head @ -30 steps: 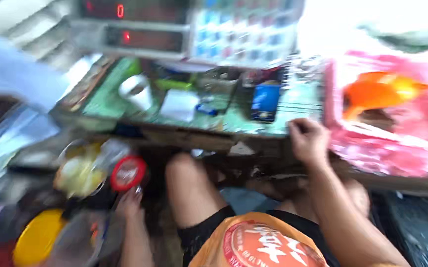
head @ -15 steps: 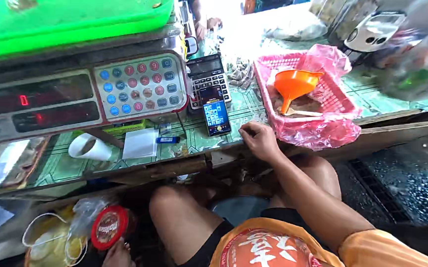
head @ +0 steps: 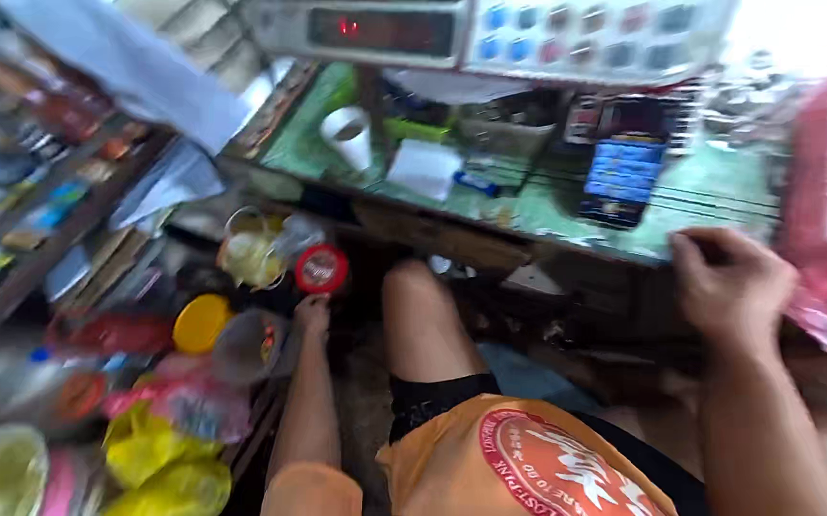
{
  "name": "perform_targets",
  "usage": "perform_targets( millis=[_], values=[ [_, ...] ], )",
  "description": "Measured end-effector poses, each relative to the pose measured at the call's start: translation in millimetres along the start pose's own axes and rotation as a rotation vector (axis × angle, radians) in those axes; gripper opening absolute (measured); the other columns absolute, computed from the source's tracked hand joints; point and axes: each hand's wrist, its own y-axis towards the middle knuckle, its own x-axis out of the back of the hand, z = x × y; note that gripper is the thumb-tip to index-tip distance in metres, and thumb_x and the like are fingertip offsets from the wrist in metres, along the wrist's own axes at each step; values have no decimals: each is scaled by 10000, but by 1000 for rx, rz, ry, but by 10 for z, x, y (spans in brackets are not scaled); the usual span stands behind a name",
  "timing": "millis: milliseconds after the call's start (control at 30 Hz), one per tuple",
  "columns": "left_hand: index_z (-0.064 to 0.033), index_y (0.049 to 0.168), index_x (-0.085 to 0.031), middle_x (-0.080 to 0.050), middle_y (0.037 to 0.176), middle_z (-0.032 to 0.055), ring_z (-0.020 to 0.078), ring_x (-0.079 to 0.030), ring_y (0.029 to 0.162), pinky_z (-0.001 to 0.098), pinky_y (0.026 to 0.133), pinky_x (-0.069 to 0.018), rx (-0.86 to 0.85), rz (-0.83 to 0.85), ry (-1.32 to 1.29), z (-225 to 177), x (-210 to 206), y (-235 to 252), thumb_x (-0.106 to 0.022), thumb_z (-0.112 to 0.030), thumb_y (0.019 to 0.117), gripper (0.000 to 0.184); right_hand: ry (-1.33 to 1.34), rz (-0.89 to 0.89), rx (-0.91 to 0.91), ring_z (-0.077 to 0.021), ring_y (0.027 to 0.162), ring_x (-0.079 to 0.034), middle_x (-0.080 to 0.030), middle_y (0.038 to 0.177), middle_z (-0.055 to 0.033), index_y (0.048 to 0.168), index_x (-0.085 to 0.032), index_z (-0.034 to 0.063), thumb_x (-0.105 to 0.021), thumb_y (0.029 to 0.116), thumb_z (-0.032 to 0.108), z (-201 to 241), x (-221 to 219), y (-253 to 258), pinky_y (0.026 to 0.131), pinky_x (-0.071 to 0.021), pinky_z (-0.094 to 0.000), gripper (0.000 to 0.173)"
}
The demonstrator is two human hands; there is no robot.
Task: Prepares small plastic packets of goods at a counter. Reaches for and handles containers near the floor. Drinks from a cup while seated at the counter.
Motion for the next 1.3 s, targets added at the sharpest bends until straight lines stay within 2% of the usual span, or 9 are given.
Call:
perform_targets(
  millis=[67,167,400,667,733,833,1000,1200,1300],
  values=[
    [20,1165,-684,-679,1055,180,228,-635,836,415,779,-548,11,-1,-44,71,-15,77,-625,-164,1004,252,22,-7,-19,-184,875,-676,-707,976,-207,1079,-709,-40,-578,1032,264,-5,-9,8,831,-549,-355,334],
    [16,1120,-694,-671,978,143,179,-602,759,368,728,-532,-1,-6,-77,138,-11,114,-631,-156,998,220,31,-9,-49,-145,828,-647,-695,942,-187,1065,-704,-36,-585,1033,278,5,-33,9,796,-529,-319,337],
    [5,1086,-695,-654,903,96,129,-562,663,306,647,-508,-16,11,-65,137,20,113,-601,-132,1011,182,11,-25,-62,-141,821,-643,-697,929,-177,1051,-714,-21,-582,1032,294,22,-39,10,787,-517,-319,342],
    [-12,1058,-713,-656,910,91,134,-567,695,320,674,-503,-45,-5,-26,163,14,114,-587,-138,1022,182,18,-36,-61,-129,801,-629,-691,912,-176,1031,-714,-27,-583,1028,284,60,-43,2,768,-505,-301,338],
    [-21,1070,-720,-668,946,101,150,-584,746,343,715,-505,-52,3,7,151,32,114,-580,-150,1027,196,12,-40,-63,-128,793,-628,-691,904,-172,1027,-717,-23,-581,1028,288,80,-44,3,762,-505,-303,340],
    [-34,1089,-721,-665,952,96,150,-579,753,344,717,-499,-51,21,47,151,46,116,-560,-156,1035,209,2,-41,-64,-124,799,-633,-696,909,-171,1026,-721,-15,-586,1023,287,82,-39,4,765,-506,-300,331],
    [-25,1145,-710,-680,1023,133,193,-614,826,397,770,-521,-86,74,122,118,107,96,-528,-173,1052,253,-31,-26,-58,-213,841,-655,-696,944,-210,1046,-715,-19,-561,1030,307,91,-27,0,800,-514,-395,361],
    [-41,1168,-707,-674,1042,126,185,-610,838,382,770,-511,-89,117,210,35,155,79,-494,-140,1052,262,-28,-37,-53,-193,829,-656,-700,928,-184,1036,-720,-3,-565,1023,316,59,-39,17,784,-516,-388,355],
    [-44,1202,-710,-704,1176,164,262,-683,1014,487,906,-547,-120,165,299,76,276,42,-532,-236,1064,296,3,-8,-47,-294,847,-668,-685,952,-232,1038,-692,-64,-584,999,183,223,-54,-19,790,-542,-499,273]
  ],
)
